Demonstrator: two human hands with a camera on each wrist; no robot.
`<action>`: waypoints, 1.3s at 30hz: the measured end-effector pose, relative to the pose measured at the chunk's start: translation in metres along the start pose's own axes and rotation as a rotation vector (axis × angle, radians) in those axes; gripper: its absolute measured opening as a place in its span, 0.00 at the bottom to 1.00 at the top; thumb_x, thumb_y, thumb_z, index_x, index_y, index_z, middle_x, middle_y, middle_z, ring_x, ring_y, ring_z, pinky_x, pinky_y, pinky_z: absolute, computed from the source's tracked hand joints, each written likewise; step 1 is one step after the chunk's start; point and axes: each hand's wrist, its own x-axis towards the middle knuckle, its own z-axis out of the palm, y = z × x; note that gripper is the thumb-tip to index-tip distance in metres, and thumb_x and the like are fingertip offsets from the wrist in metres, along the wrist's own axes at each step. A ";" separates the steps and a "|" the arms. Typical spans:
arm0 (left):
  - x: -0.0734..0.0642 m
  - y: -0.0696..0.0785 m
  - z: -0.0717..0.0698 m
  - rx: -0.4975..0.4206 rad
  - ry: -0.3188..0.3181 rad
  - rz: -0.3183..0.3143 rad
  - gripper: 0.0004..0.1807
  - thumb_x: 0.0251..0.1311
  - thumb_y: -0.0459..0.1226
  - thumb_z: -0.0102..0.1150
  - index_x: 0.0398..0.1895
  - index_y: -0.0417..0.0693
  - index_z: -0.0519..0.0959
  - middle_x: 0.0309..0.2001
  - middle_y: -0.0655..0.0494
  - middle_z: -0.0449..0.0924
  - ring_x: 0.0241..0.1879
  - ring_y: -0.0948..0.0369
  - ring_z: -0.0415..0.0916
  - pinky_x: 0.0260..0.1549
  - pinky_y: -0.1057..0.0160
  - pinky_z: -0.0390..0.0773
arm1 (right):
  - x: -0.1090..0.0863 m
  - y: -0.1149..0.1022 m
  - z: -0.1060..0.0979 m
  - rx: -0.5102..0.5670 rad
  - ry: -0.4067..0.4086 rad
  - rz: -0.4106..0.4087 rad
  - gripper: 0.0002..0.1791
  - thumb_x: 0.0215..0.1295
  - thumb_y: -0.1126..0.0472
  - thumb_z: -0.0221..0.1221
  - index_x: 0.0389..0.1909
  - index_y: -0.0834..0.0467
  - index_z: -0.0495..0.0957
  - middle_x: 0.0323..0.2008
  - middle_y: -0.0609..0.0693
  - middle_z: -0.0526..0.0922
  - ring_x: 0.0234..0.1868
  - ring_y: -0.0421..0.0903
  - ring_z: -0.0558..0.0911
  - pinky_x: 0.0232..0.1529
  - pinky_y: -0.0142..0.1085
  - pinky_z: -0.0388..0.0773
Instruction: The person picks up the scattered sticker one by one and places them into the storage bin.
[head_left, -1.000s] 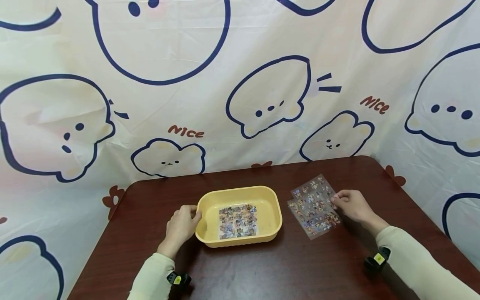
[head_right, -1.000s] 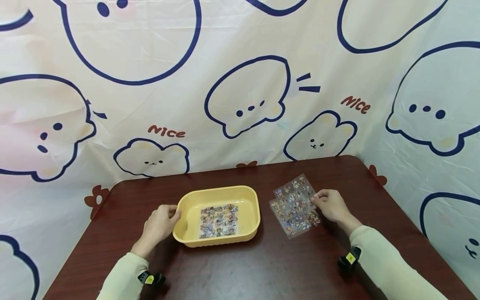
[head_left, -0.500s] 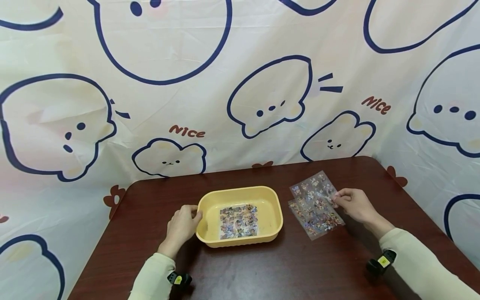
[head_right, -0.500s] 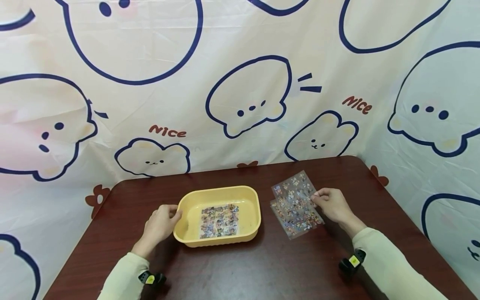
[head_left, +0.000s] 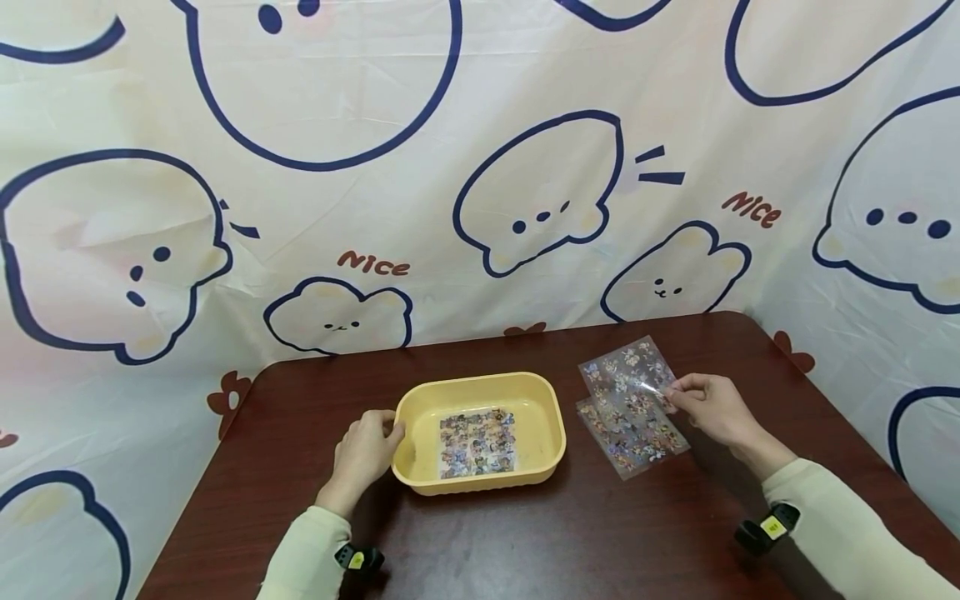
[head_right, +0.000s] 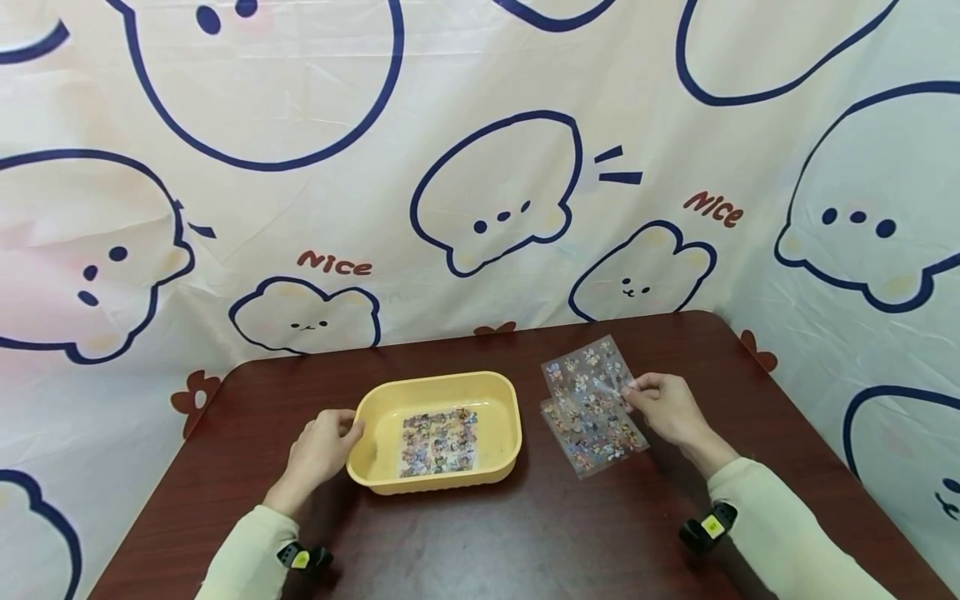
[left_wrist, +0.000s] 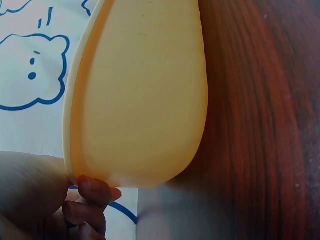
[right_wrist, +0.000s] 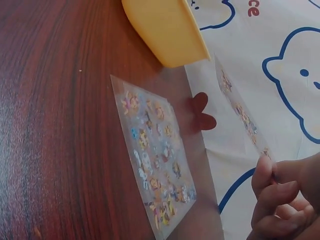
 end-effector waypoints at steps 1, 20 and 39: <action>0.000 0.000 0.000 0.000 0.000 0.000 0.19 0.67 0.42 0.57 0.55 0.42 0.84 0.46 0.44 0.88 0.39 0.51 0.84 0.37 0.45 0.78 | -0.001 -0.001 0.000 -0.001 0.001 -0.001 0.17 0.77 0.57 0.53 0.48 0.70 0.79 0.34 0.58 0.90 0.30 0.38 0.79 0.30 0.33 0.75; 0.001 0.000 0.000 -0.008 -0.016 -0.010 0.20 0.67 0.42 0.57 0.56 0.41 0.83 0.47 0.43 0.88 0.41 0.51 0.85 0.39 0.45 0.79 | -0.006 -0.026 0.003 0.034 -0.006 0.014 0.19 0.77 0.53 0.54 0.48 0.68 0.79 0.32 0.53 0.90 0.23 0.36 0.71 0.27 0.34 0.71; 0.001 0.001 -0.001 -0.008 -0.028 -0.028 0.20 0.68 0.43 0.57 0.57 0.42 0.82 0.46 0.44 0.88 0.40 0.52 0.85 0.39 0.45 0.79 | -0.009 -0.038 0.021 0.112 -0.022 0.020 0.18 0.75 0.54 0.56 0.46 0.68 0.78 0.23 0.44 0.85 0.15 0.36 0.64 0.17 0.33 0.65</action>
